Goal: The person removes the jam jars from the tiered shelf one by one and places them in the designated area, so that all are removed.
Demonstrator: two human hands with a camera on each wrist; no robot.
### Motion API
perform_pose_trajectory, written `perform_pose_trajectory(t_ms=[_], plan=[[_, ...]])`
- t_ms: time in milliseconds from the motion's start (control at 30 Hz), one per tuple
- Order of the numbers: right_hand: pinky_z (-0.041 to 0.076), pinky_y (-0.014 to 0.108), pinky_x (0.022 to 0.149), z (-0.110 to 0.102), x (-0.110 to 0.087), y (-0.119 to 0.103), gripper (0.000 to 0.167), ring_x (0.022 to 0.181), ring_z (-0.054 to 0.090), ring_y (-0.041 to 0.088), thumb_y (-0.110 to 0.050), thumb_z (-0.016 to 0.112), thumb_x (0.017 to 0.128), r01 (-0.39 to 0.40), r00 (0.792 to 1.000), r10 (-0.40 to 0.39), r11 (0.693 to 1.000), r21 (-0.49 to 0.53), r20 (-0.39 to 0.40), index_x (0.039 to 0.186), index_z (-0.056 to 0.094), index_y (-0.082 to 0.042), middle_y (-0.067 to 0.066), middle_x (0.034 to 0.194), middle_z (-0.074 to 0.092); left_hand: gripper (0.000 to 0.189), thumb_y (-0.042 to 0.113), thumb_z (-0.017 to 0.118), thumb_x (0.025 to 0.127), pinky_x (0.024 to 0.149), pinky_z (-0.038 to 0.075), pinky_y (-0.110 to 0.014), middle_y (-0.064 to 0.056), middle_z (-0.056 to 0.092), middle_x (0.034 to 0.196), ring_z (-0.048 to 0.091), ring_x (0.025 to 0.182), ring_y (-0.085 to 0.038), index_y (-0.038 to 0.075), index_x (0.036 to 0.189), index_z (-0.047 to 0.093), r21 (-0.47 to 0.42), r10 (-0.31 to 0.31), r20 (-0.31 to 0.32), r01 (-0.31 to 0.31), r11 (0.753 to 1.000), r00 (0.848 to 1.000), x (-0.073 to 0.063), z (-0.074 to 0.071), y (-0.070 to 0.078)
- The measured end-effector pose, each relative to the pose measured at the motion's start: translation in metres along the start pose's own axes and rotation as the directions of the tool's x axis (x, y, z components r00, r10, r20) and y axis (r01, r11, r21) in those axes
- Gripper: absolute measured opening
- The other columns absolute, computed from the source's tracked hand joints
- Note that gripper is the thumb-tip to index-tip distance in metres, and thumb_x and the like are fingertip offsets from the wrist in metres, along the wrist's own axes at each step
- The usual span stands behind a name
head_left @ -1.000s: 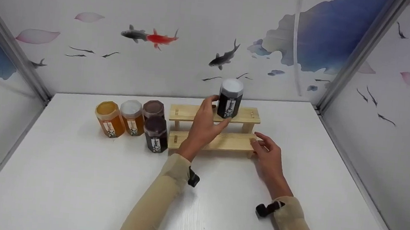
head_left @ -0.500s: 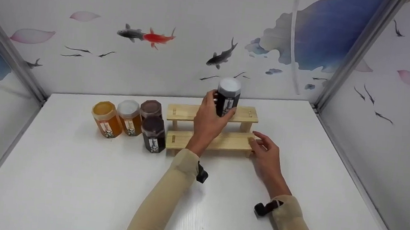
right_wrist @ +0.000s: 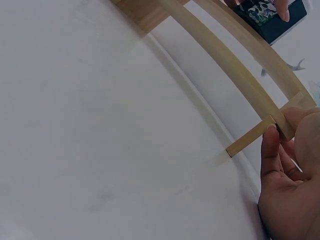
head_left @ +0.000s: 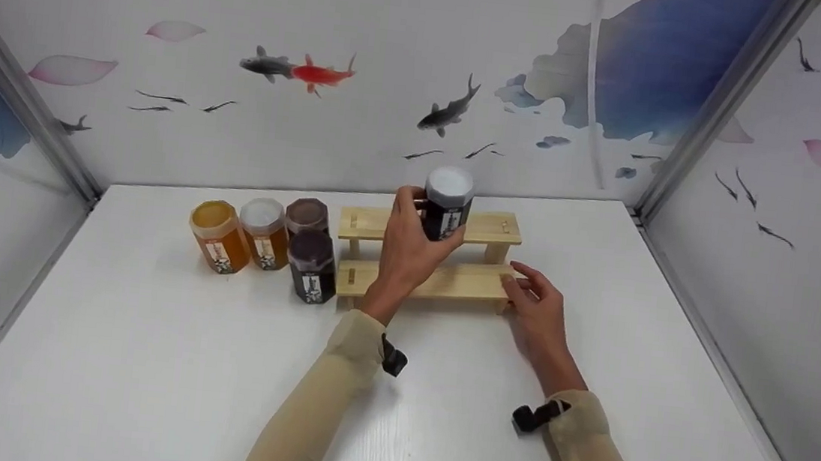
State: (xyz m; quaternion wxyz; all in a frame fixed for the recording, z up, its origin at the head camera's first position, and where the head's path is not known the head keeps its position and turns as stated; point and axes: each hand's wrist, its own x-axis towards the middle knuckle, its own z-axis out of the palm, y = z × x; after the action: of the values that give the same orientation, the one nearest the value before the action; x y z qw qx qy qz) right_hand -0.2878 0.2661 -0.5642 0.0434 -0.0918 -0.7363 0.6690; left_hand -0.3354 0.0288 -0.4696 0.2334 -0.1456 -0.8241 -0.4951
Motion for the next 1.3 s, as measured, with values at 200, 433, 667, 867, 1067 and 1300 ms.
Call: perform_pose_trajectory(t_ms=[200, 433, 667, 867, 1067, 1300], plan=[[0.061, 0.021, 0.084, 0.0, 0.001, 0.002, 0.05, 0.108, 0.069, 0.018, -0.045, 0.074, 0.103, 0.015, 1.0, -0.015, 1.0, -0.019, -0.012, 0.148, 0.064, -0.023, 0.01, 0.123, 0.062, 0.089, 0.033, 0.09, 0.087, 0.103, 0.061, -0.047, -0.012, 0.057, 0.147, 0.068, 0.128, -0.027, 0.013, 0.156, 0.039, 0.046, 0.035, 0.021, -0.036, 0.998, 0.999, -0.006, -0.025, 0.002], [0.061, 0.021, 0.085, 0.001, 0.0, 0.003, 0.05, 0.108, 0.068, 0.018, -0.047, 0.075, 0.102, 0.009, 1.0, -0.009, 1.0, -0.019, -0.01, 0.146, 0.065, -0.026, 0.009, 0.124, 0.062, 0.092, 0.039, 0.092, 0.084, 0.096, 0.062, -0.043, -0.01, 0.059, 0.149, 0.067, 0.121, -0.025, 0.013, 0.157, 0.043, 0.063, 0.026, -0.05, -0.022, 0.998, 0.998, -0.02, -0.056, -0.009], [0.06, 0.021, 0.081, 0.002, 0.001, 0.003, 0.052, 0.101, 0.069, 0.014, -0.045, 0.075, 0.102, 0.038, 0.999, -0.038, 0.999, -0.014, -0.015, 0.147, 0.065, -0.021, 0.009, 0.12, 0.064, 0.088, 0.041, 0.092, 0.086, 0.095, 0.063, -0.044, -0.01, 0.06, 0.143, 0.066, 0.121, -0.025, 0.011, 0.156, 0.047, 0.003, 0.03, -0.143, -0.03, 1.0, 0.989, -0.03, -0.091, -0.024], [0.061, 0.021, 0.083, 0.001, -0.001, 0.0, 0.054, 0.105, 0.068, 0.015, -0.046, 0.073, 0.104, 0.027, 1.0, -0.027, 0.999, -0.026, -0.002, 0.15, 0.062, -0.02, 0.009, 0.123, 0.062, 0.084, 0.038, 0.092, 0.086, 0.1, 0.061, -0.04, -0.01, 0.061, 0.139, 0.065, 0.122, -0.022, 0.009, 0.153, 0.051, -0.043, 0.027, -0.247, -0.038, 0.998, 0.969, -0.038, -0.113, -0.04], [0.061, 0.021, 0.081, -0.001, -0.001, -0.003, 0.053, 0.105, 0.067, 0.015, -0.043, 0.073, 0.104, 0.024, 1.0, -0.024, 1.0, 0.013, -0.004, 0.15, 0.062, -0.019, 0.008, 0.122, 0.06, 0.082, 0.038, 0.093, 0.086, 0.098, 0.062, -0.045, -0.009, 0.065, 0.135, 0.066, 0.119, -0.022, 0.011, 0.153, 0.054, -0.101, 0.02, -0.302, -0.053, 0.993, 0.953, -0.038, -0.134, -0.045], [0.061, 0.019, 0.085, 0.001, 0.0, -0.002, 0.053, 0.107, 0.068, 0.015, -0.045, 0.073, 0.104, 0.02, 1.0, -0.02, 0.999, -0.027, 0.001, 0.15, 0.063, -0.02, 0.01, 0.124, 0.061, 0.082, 0.032, 0.096, 0.083, 0.091, 0.064, -0.048, -0.012, 0.064, 0.136, 0.065, 0.117, -0.025, 0.012, 0.153, 0.056, -0.108, -0.005, -0.357, -0.036, 0.994, 0.934, -0.04, -0.167, -0.049]])
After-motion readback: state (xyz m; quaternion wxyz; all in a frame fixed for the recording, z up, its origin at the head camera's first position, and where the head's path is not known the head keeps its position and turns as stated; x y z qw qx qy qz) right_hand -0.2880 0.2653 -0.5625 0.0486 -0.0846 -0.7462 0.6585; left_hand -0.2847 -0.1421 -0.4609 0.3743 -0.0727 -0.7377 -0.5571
